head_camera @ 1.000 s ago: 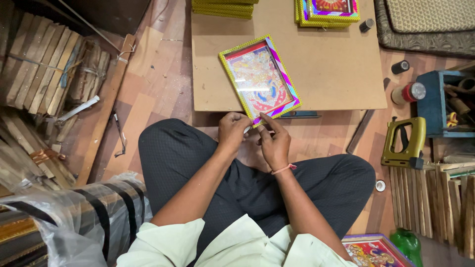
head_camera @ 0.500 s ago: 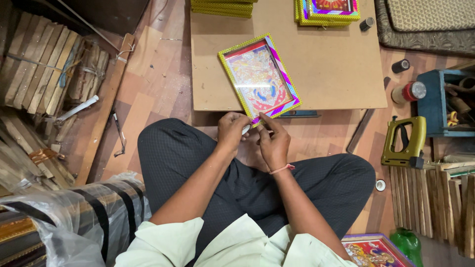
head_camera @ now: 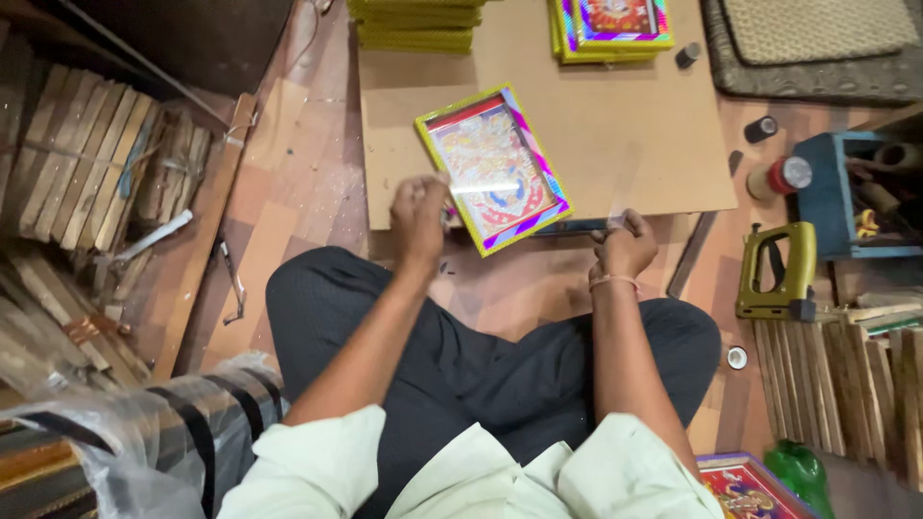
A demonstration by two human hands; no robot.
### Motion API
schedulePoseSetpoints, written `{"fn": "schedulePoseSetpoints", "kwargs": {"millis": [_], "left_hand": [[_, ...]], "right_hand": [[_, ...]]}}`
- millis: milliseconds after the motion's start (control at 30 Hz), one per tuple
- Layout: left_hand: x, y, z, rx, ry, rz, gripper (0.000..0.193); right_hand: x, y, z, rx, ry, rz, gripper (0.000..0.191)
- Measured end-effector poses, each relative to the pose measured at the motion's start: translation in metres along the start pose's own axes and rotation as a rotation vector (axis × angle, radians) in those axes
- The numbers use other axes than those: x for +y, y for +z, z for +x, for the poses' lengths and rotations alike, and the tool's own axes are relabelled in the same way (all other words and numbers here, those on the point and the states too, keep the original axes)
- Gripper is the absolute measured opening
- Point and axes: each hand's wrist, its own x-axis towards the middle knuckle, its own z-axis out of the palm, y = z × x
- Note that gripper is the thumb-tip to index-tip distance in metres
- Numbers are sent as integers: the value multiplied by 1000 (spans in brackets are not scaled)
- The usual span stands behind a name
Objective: The person sits on the floor and assembles small decorative frames by applying adhesive tape to the edges of the frame and pressing it down. They handle multiple frames one at a time, stacking completed frames on the table.
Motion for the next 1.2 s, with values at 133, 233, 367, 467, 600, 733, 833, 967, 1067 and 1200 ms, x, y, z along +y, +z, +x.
{"fn": "schedulePoseSetpoints", "kwargs": {"millis": [133, 233, 367, 467, 600, 733, 833, 967, 1067, 1200], "left_hand": [[40, 6, 57, 14, 113, 311, 64], [57, 7, 88, 8, 207, 555, 76], [62, 11, 98, -109, 109, 670, 77], [48, -1, 77, -41, -11, 641, 72], [10, -32, -1, -100, -124, 254, 53], [-25, -20, -58, -100, -405, -60, 30], [-35, -12, -74, -174, -314, 24, 39], [-35, -27, -83, -409, -166, -11, 65], [-31, -30, -85, -575, 4, -130, 78], [-18, -21, -86, -643, 178, -182, 77]], "right_hand": [[10, -1, -5, 458, -606, -813, 65], [37, 2, -63, 81, -469, -361, 43], [56, 27, -145, -444, 37, 131, 41], [41, 32, -134, -395, -63, -1, 35], [1, 31, -54, -259, -462, -369, 34], [-24, 54, 0, -321, -422, -469, 34], [-37, 66, 11, -339, -489, -499, 35], [-34, 43, 0, -292, -462, -254, 42], [-24, 9, -41, -546, -17, 57, 34], [-17, -10, -98, -917, 323, 181, 30]]}}
